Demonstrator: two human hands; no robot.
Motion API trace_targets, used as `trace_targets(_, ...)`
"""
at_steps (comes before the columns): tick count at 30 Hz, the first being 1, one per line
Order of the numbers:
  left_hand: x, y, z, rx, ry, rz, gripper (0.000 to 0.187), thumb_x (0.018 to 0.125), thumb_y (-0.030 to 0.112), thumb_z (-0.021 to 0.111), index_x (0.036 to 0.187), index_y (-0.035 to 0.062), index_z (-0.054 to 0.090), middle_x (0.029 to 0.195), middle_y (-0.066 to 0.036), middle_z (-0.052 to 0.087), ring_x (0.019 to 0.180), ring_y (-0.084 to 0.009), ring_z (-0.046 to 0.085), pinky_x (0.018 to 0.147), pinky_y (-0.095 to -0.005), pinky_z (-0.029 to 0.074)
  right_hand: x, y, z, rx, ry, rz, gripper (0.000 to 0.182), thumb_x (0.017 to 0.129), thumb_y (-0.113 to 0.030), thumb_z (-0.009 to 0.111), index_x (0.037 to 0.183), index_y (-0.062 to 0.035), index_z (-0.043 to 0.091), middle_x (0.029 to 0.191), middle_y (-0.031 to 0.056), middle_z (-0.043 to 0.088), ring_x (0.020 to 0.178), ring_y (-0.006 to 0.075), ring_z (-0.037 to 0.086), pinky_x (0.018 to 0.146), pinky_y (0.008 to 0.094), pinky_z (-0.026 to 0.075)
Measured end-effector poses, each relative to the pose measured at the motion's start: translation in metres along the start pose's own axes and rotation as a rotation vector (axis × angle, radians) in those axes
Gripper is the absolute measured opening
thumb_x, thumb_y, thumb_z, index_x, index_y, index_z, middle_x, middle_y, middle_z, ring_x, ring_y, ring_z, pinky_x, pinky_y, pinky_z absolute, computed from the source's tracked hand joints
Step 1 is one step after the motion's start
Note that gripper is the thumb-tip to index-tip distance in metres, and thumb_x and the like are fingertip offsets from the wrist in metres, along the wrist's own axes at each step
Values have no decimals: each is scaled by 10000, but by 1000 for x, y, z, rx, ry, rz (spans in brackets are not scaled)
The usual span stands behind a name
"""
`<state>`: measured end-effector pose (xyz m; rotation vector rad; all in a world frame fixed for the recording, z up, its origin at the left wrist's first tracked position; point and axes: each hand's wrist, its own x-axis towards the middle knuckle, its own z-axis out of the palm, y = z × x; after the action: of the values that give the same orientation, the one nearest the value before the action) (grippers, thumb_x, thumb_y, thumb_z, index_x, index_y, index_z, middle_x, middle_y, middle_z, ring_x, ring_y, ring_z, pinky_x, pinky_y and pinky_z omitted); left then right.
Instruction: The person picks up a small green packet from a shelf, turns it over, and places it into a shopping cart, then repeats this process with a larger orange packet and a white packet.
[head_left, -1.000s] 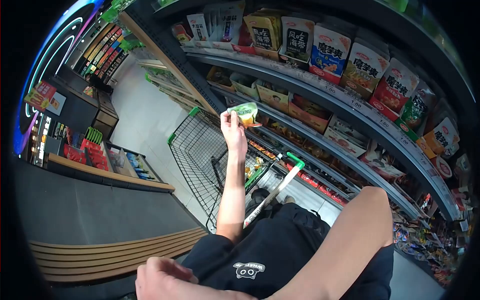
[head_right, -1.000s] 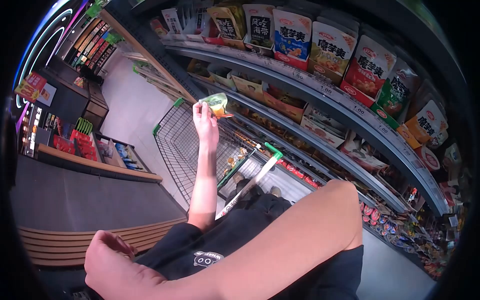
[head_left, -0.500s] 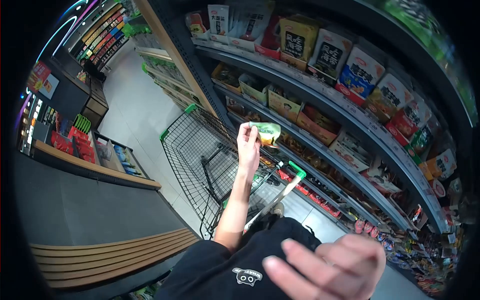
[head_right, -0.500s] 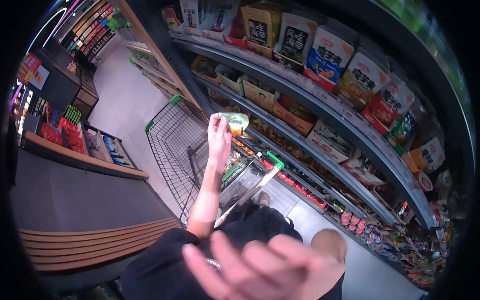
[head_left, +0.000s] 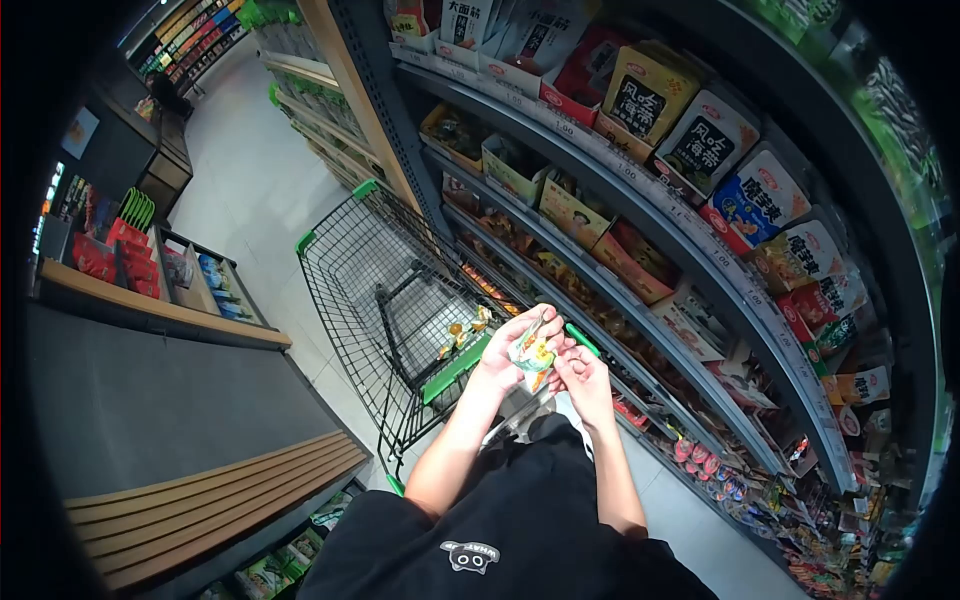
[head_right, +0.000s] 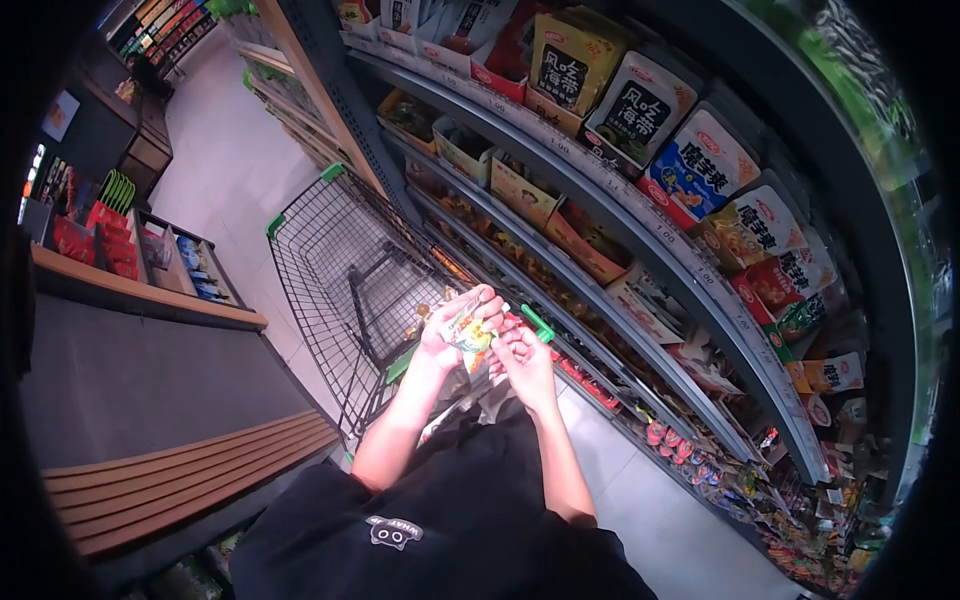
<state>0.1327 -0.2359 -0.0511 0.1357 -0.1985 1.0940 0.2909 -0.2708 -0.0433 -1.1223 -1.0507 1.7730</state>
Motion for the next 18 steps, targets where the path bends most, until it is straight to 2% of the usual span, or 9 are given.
trace_targets(1, 3, 0, -4, 8, 35, -20, 201, 949, 193, 474, 1051, 19, 474, 855, -45, 478, 834, -204, 524, 747, -339, 476, 4, 2, -1, -13, 30, -24, 221, 909, -122, 632, 1070, -2, 539, 775, 56, 627, 648, 109, 616, 572, 232, 522)
trace_targets(3, 11, -4, -6, -30, 41, -51, 214, 963, 199, 445, 1045, 7, 495, 797, -30, 439, 794, -197, 495, 779, -332, 473, 8, 3, -3, 77, 28, -14, 248, 906, -136, 641, 1093, -8, 538, 762, 51, 624, 637, 104, 614, 559, 230, 523)
trace_targets(4, 15, -8, -5, -15, 97, -52, 249, 951, 194, 469, 1102, -2, 499, 805, -30, 447, 789, -194, 495, 877, -351, 443, 10, -1, -7, 89, -1, 38, 193, 901, -119, 645, 1037, -12, 558, 733, 45, 632, 615, 99, 615, 556, 233, 524)
trace_targets(7, 22, -22, 7, 174, 120, 6, 302, 945, 196, 486, 1164, -11, 487, 815, -32, 457, 791, -190, 499, 941, -365, 409, 7, 8, -23, 177, -169, 1, 125, 893, -93, 650, 948, -10, 573, 728, 54, 654, 608, 103, 625, 563, 232, 527)
trace_targets(8, 24, -25, -7, 237, 43, 8, 464, 956, 287, 504, 1295, -12, 400, 839, -57, 473, 823, -202, 526, 937, -372, 433, 5, 12, -26, 82, -190, -34, 108, 884, -76, 661, 880, -10, 575, 732, 69, 672, 616, 106, 638, 570, 226, 526)
trace_targets(11, 28, -44, -32, 123, -42, 17, 595, 892, 401, 609, 1294, 16, 400, 895, -42, 477, 844, -189, 529, 937, -376, 427, -1, 17, -30, 142, -224, -78, 115, 878, -73, 668, 905, 0, 583, 752, 76, 678, 629, 104, 643, 576, 219, 522)
trace_targets(14, 33, -56, -41, 215, -104, 104, 635, 863, 460, 630, 1281, 33, 417, 933, -47, 490, 862, -193, 537, 917, -376, 433, 0, 19, -41, 91, -220, -95, 116, 872, -54, 670, 936, 7, 594, 757, 64, 675, 635, 95, 638, 577, 215, 517)
trace_targets(17, 25, -57, -36, 192, 123, 36, 777, 878, 622, 491, 1335, -1, 413, 1240, -190, 530, 1072, -321, 566, 938, -457, 470, -1, 14, -57, 127, -269, -161, 101, 862, -42, 679, 918, -6, 603, 774, 47, 670, 649, 84, 631, 578, 213, 515)
trace_targets(18, 26, -62, -7, 196, 172, 39, 813, 881, 636, 470, 1373, -4, 371, 1284, -214, 509, 1111, -341, 555, 957, -477, 463, -1, 15, -62, 117, -265, -160, 99, 861, -40, 679, 912, -5, 602, 775, 46, 669, 649, 81, 629, 578, 214, 516)
